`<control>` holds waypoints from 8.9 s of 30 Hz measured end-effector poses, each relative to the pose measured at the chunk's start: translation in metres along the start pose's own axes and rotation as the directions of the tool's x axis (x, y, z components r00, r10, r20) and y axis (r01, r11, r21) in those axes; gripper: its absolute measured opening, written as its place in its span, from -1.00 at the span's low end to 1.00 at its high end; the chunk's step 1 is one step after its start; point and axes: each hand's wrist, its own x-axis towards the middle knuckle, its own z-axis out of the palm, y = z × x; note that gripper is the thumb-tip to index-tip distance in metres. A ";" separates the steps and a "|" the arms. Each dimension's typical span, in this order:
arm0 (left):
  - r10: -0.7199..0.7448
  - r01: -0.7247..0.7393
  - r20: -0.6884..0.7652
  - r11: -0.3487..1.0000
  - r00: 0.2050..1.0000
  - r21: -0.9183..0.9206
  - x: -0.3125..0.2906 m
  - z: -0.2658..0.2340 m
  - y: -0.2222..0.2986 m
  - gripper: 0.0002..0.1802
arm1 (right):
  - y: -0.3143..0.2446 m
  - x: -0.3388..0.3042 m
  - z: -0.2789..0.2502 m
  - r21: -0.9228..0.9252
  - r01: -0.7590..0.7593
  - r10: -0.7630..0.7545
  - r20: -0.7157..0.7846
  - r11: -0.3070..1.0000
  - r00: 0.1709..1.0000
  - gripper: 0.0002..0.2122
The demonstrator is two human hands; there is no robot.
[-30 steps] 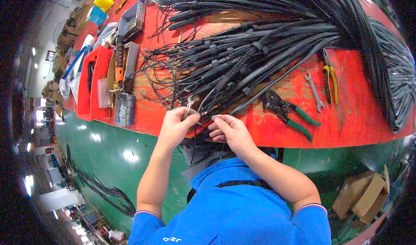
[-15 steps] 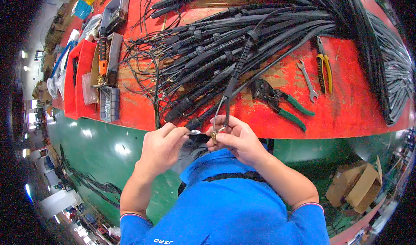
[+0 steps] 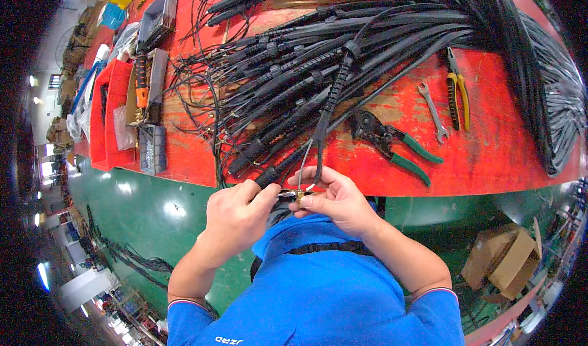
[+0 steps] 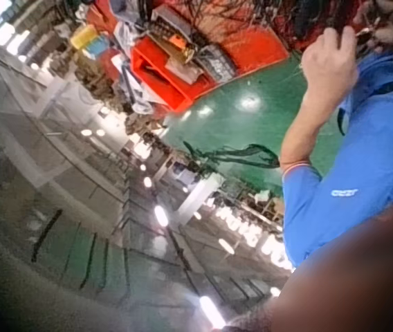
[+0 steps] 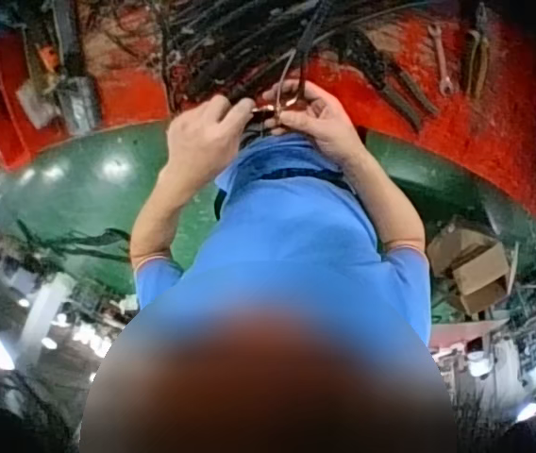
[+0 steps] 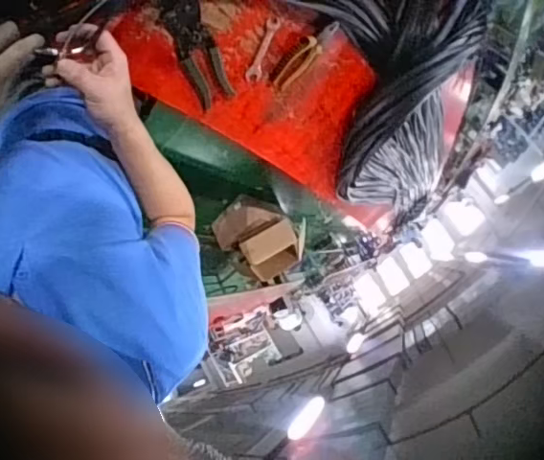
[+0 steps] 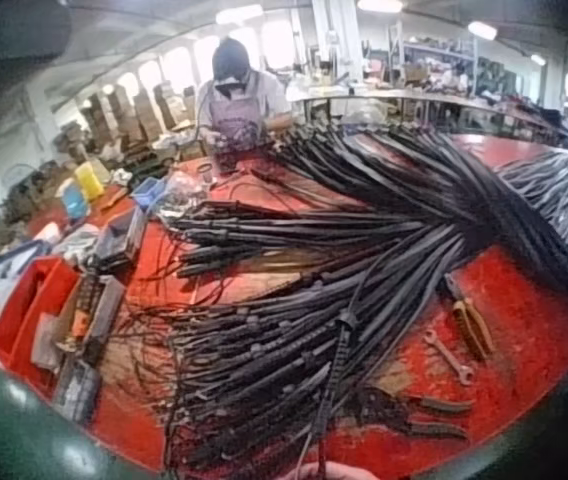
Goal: The person assembles wire harnesses by stripping wires with a wire stripper, fitting connectors with a crimper, and applying heat with a heat gun.
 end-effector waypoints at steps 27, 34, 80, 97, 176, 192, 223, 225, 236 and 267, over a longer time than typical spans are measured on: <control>0.143 -0.136 0.188 0.990 0.972 -0.045 0.031 -0.002 0.001 -0.45 | 0.004 0.007 0.000 -0.153 0.069 -0.077 -0.044 0.986 0.996 -0.66; 0.111 -0.108 0.068 0.993 0.991 -0.048 0.032 0.006 0.000 -0.55 | -0.027 -0.005 0.001 -0.550 0.048 -0.065 -0.013 0.834 0.998 -0.75; 0.149 -0.124 0.153 0.979 0.977 -0.160 0.036 -0.005 -0.018 -0.50 | -0.110 -0.021 0.034 -0.884 0.318 0.061 0.317 -0.343 0.946 -0.86; 0.081 -0.042 0.095 0.933 0.992 -0.357 0.033 0.000 -0.018 -0.53 | -0.007 -0.014 -0.010 -0.870 0.326 -0.294 0.223 0.370 0.929 -0.86; -0.010 0.025 0.377 0.999 0.926 -0.036 0.009 0.007 -0.067 -0.83 | -0.043 0.015 0.007 -0.767 0.289 -0.053 0.387 -0.573 0.921 -0.73; -0.757 0.481 -0.592 0.642 0.276 -0.597 -0.048 0.001 -0.256 -0.81 | -0.100 -0.037 -0.114 -0.985 -0.162 -0.733 -0.156 0.063 0.662 -0.73; -0.460 0.376 -0.392 0.885 0.797 -0.274 -0.008 0.079 0.002 -0.78 | -0.091 0.116 0.037 -0.401 0.772 0.244 0.787 -0.494 0.566 -0.72; -0.461 0.373 -0.383 0.883 0.800 -0.284 -0.009 0.072 0.003 -0.78 | -0.092 0.126 0.040 -0.369 0.809 0.241 0.824 -0.458 0.513 -0.75; -0.441 0.363 -0.202 0.872 0.875 -0.328 -0.008 0.051 -0.009 -0.79 | -0.096 0.149 0.051 -0.292 0.905 0.401 0.823 -0.311 0.403 -0.74; -0.318 0.200 -0.233 0.885 0.919 -0.420 -0.014 0.044 -0.021 -0.71 | -0.110 0.132 0.050 -0.453 0.850 0.351 0.776 -0.270 0.525 -0.64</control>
